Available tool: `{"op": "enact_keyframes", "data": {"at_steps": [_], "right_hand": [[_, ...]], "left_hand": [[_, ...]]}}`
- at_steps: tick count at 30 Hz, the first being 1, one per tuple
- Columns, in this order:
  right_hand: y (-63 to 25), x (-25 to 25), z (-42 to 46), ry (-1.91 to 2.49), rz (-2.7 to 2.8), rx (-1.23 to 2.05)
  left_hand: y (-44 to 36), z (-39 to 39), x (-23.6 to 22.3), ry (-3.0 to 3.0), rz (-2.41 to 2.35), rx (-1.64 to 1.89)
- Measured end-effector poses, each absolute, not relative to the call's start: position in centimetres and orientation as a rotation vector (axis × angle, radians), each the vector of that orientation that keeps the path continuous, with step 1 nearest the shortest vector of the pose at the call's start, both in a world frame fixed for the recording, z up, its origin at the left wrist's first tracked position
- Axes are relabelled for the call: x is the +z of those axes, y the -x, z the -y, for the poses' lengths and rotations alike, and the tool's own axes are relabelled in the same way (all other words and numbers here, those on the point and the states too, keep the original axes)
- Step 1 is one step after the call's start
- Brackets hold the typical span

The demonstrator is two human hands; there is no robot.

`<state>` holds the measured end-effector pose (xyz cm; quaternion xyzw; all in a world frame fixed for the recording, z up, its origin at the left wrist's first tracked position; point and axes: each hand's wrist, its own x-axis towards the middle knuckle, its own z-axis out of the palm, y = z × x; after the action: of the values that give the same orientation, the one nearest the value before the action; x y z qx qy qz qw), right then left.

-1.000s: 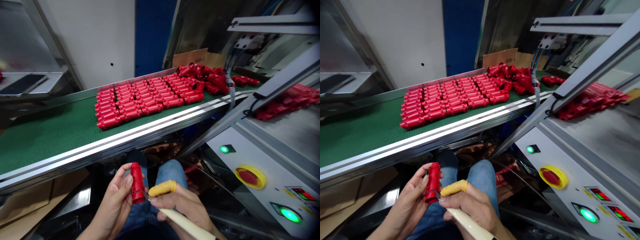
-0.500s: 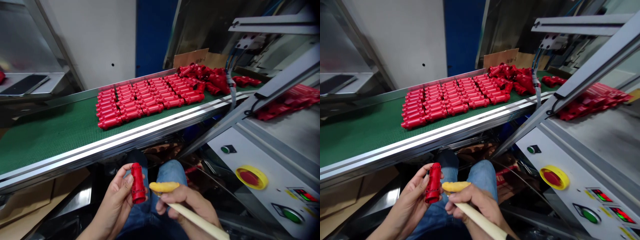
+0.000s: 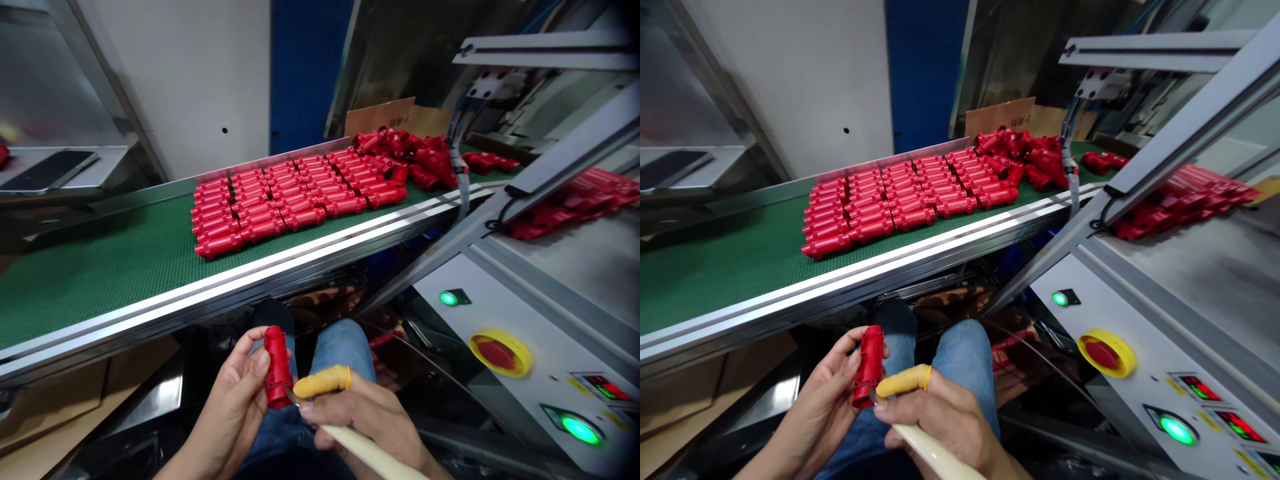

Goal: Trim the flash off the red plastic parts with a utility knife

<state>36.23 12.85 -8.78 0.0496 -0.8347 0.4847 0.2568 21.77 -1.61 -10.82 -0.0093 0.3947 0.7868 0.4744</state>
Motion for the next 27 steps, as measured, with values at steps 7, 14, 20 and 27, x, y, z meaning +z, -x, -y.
{"op": "enact_keyframes", "data": {"at_steps": [7,14,20,27], "right_hand": [[-36.2,-8.5,-12.5,-0.071,2.246,1.329],[-36.4,-7.5,-12.8,0.009,2.258,1.367],[-36.2,-7.6,-13.0,-0.069,2.258,1.364],[-36.5,-7.7,-12.6,-0.154,2.524,0.987]], "left_hand": [[-21.7,1.6,-10.9,0.019,-0.961,1.922],[-21.8,1.6,-10.5,0.087,-0.957,1.899],[-21.8,1.4,-10.5,0.068,-0.956,1.899],[-21.7,1.4,-11.0,0.066,-1.015,1.906]]}}
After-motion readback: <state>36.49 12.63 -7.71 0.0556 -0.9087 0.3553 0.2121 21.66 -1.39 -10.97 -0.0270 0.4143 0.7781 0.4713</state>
